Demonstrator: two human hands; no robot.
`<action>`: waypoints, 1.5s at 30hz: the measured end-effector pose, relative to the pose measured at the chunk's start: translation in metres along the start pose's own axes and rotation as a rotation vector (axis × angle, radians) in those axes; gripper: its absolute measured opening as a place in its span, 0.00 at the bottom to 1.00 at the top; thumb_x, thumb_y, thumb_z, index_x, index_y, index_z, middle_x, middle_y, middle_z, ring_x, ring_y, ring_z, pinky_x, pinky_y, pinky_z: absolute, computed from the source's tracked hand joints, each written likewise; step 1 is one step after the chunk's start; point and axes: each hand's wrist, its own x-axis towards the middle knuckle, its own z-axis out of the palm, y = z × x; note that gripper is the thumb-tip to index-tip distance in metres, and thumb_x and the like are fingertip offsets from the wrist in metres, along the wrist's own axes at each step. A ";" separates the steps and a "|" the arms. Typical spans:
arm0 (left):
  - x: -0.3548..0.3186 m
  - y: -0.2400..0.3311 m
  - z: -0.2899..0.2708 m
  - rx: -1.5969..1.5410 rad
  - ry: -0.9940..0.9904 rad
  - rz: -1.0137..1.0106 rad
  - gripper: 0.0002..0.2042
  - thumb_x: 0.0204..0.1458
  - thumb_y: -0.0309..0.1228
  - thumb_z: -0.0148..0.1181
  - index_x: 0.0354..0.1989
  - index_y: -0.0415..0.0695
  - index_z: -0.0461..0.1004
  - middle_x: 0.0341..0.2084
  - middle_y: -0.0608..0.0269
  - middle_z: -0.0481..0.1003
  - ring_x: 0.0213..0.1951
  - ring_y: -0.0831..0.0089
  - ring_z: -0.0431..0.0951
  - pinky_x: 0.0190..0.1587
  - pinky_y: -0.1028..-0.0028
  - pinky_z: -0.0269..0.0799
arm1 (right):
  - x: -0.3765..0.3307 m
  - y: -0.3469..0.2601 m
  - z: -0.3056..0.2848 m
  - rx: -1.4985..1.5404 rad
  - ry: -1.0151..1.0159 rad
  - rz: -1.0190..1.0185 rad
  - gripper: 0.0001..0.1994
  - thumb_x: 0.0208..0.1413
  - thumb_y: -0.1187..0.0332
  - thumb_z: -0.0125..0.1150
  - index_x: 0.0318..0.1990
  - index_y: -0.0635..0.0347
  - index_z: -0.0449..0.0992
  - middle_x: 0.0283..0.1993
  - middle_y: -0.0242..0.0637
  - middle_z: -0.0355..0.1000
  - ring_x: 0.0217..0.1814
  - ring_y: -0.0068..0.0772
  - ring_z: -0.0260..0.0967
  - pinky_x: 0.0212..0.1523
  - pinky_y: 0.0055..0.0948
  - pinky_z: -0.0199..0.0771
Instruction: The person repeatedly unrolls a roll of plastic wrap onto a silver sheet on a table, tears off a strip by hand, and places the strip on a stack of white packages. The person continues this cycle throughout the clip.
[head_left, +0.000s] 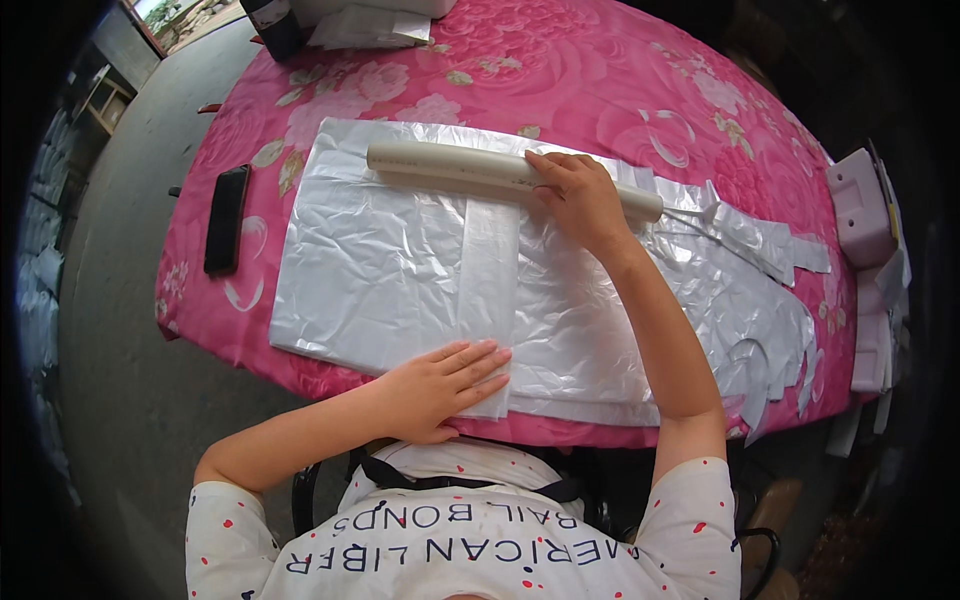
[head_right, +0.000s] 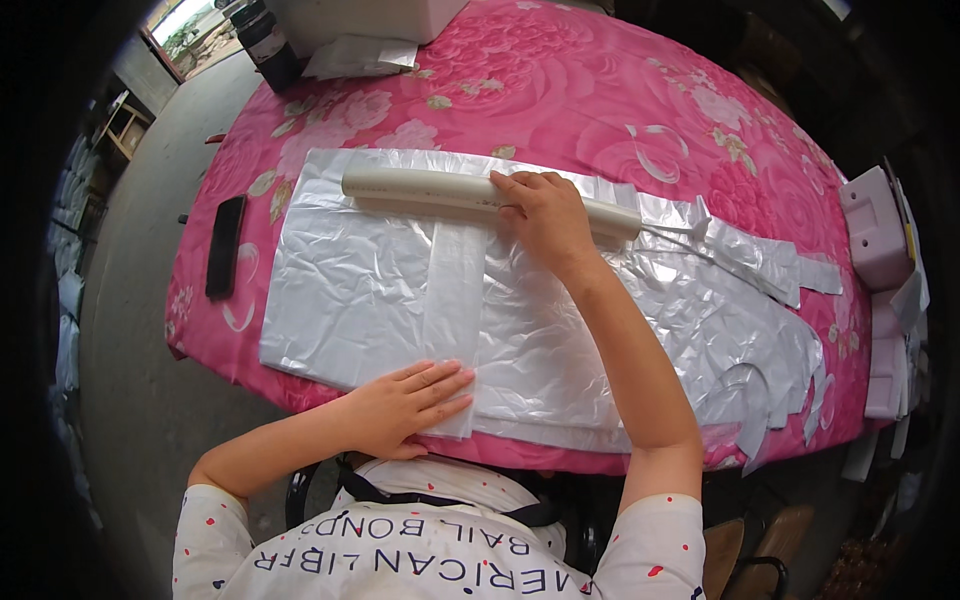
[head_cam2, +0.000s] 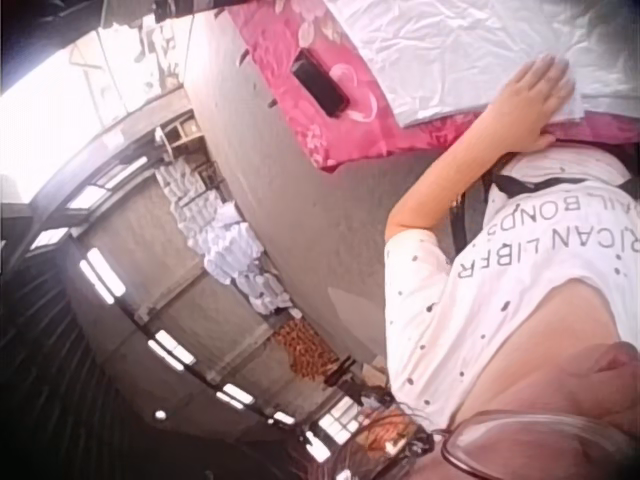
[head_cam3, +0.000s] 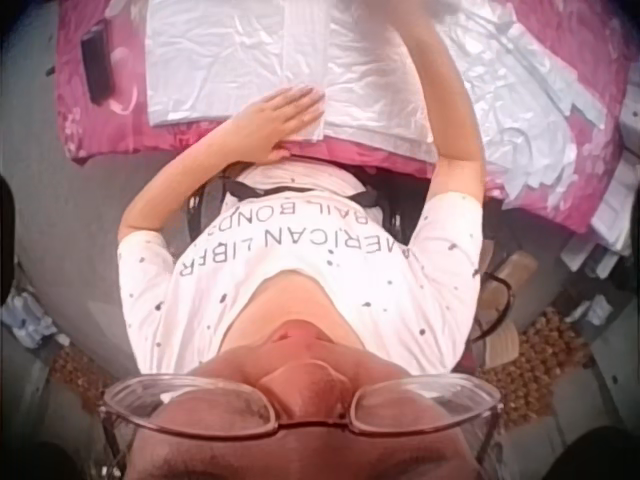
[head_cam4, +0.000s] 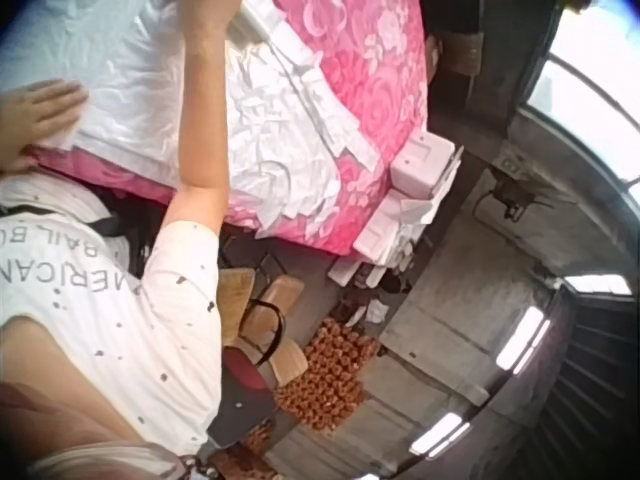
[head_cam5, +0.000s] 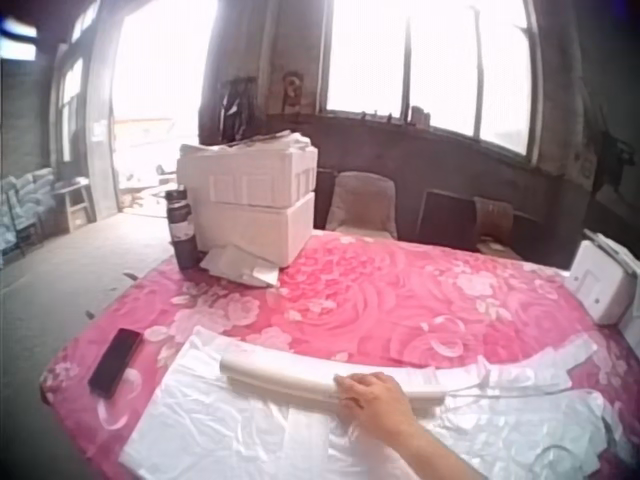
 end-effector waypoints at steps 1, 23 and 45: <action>-0.002 -0.005 -0.004 -0.008 -0.025 0.040 0.37 0.40 0.42 0.60 0.61 0.41 0.56 0.64 0.51 0.49 0.66 0.58 0.46 0.65 0.62 0.43 | 0.004 0.002 0.001 -0.013 0.041 -0.034 0.22 0.45 0.74 0.60 0.51 0.52 0.72 0.51 0.35 0.69 0.54 0.41 0.62 0.55 0.37 0.62; 0.001 -0.033 0.008 0.083 0.495 -0.156 0.27 0.36 0.30 0.61 0.51 0.39 0.67 0.49 0.55 0.70 0.51 0.64 0.70 0.54 0.66 0.64 | -0.116 -0.075 0.017 0.100 -0.039 -0.321 0.19 0.37 0.77 0.60 0.43 0.58 0.75 0.46 0.37 0.71 0.46 0.38 0.68 0.44 0.33 0.71; 0.042 -0.032 0.021 0.131 0.384 -0.523 0.35 0.52 0.42 0.50 0.63 0.33 0.48 0.64 0.47 0.45 0.67 0.57 0.43 0.65 0.60 0.37 | -0.067 -0.074 0.005 0.469 -0.244 0.547 0.15 0.45 0.68 0.65 0.39 0.67 0.72 0.29 0.40 0.73 0.28 0.28 0.73 0.27 0.26 0.71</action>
